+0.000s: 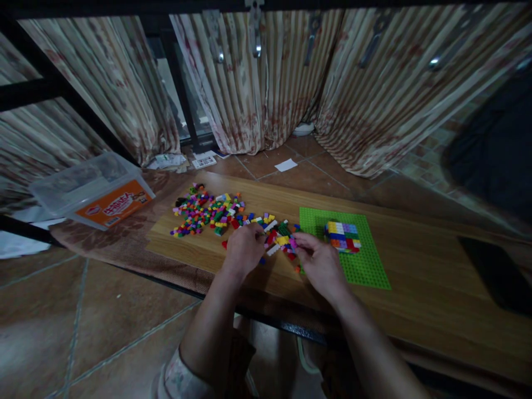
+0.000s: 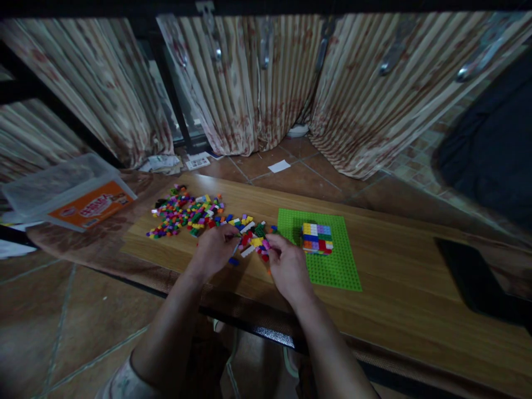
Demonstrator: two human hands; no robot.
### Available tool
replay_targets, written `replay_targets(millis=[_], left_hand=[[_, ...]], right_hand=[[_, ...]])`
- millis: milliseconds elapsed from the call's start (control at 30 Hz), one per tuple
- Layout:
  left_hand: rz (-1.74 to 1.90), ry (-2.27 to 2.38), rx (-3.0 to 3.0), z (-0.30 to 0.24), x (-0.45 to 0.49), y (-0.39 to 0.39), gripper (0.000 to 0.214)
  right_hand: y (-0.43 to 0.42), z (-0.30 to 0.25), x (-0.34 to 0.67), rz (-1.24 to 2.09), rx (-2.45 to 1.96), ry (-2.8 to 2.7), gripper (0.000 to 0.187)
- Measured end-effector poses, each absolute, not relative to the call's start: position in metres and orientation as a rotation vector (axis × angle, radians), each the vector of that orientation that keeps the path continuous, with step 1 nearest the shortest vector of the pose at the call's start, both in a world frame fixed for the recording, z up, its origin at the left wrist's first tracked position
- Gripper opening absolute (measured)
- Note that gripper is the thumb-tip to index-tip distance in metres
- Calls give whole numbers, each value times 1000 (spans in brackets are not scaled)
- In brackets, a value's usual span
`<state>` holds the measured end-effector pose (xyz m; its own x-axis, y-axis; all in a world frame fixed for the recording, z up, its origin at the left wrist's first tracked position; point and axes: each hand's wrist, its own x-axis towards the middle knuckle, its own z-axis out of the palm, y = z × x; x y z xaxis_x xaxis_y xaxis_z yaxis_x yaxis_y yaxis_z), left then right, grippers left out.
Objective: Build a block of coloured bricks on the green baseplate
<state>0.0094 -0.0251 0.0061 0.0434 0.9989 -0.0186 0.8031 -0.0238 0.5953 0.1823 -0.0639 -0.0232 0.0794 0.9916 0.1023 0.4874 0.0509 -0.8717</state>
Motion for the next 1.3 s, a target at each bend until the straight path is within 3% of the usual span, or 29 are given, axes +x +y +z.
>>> replay_targets(millis=[133, 400, 700, 1167, 1300], left_hand=[[616, 1795, 1857, 9, 9, -24, 27], [641, 1824, 1834, 9, 9, -21, 25], [587, 1758, 1903, 9, 15, -21, 27], [731, 1636, 1868, 4, 22, -20, 26], [797, 1657, 1850, 6, 18, -18, 24]], right_hand=[[-63, -23, 187, 768, -1533, -1495, 30], [-71, -10, 201, 718, -1724, -1661, 12], [-75, -9, 171, 447, -1933, -1972, 13], [-74, -11, 183, 680, -1653, -1684, 2], [-74, -15, 185, 657, -1609, -1725, 8]])
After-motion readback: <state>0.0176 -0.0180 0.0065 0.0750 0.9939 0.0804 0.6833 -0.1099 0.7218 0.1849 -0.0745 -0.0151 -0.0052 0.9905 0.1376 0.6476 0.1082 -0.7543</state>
